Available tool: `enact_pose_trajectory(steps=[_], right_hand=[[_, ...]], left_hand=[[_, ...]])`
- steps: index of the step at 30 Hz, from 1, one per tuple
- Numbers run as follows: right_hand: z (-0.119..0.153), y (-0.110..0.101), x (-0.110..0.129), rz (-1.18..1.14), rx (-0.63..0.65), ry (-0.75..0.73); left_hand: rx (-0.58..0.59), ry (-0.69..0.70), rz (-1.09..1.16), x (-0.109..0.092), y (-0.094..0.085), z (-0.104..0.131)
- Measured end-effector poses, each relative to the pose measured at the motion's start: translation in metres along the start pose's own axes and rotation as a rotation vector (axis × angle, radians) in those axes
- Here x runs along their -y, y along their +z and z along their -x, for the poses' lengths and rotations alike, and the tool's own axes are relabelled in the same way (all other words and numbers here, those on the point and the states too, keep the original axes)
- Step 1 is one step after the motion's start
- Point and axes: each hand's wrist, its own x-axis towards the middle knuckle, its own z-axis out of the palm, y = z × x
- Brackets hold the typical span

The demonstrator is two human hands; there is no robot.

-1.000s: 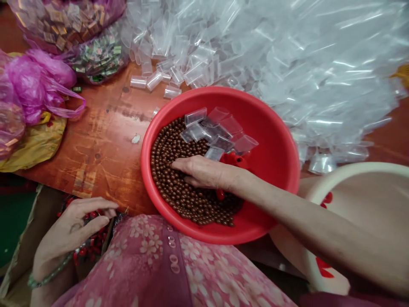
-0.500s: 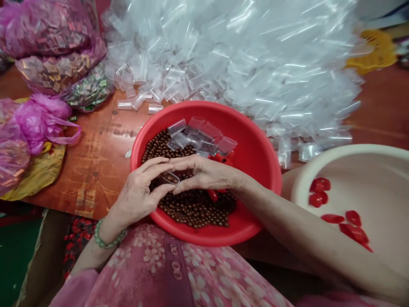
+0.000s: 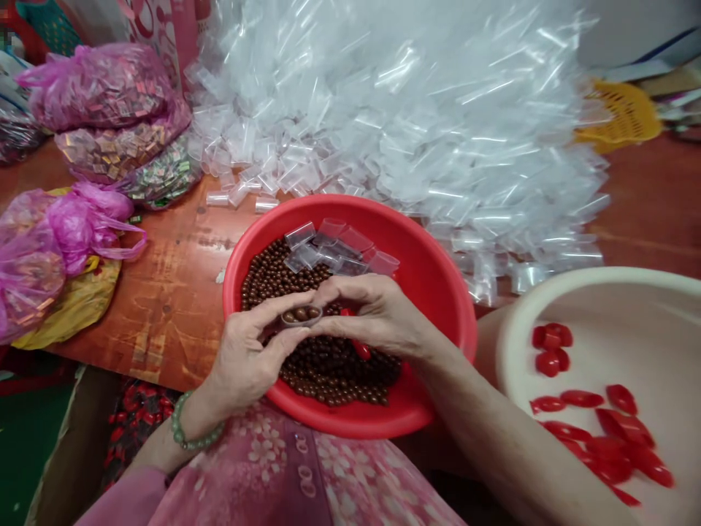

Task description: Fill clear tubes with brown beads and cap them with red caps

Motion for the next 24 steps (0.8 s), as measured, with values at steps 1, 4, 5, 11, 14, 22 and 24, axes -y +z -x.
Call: enact_pose_trajectory(steps=[1,4,5,11,14,22,24], right_hand=[[0.001,0.001,0.002,0.027,-0.044,-0.028],[0.003,0.004,0.002,0.104,-0.13,-0.076],[0.004,0.004,0.002,0.114,-0.134,-0.089],[0.009,0.006,0.007,0.252,-0.187,-0.194],[0.01,0.006,0.014,0.307,-0.18,-0.256],[0.002,0.009,0.016,0.362,-0.17,-0.236],[0.002,0.009,0.015,0.358,-0.159,-0.207]], left_hand=[[-0.005,0.033,0.015,-0.001,0.001,0.0],[0.026,0.082,0.044,-0.001,0.002,-0.003],[0.045,0.082,0.055,0.0,0.002,-0.005],[-0.004,0.054,0.078,-0.005,0.002,-0.005],[-0.009,0.059,0.11,-0.009,0.003,-0.004],[0.032,-0.09,0.13,-0.006,-0.006,-0.01],[0.046,-0.135,0.159,-0.006,-0.008,-0.011]])
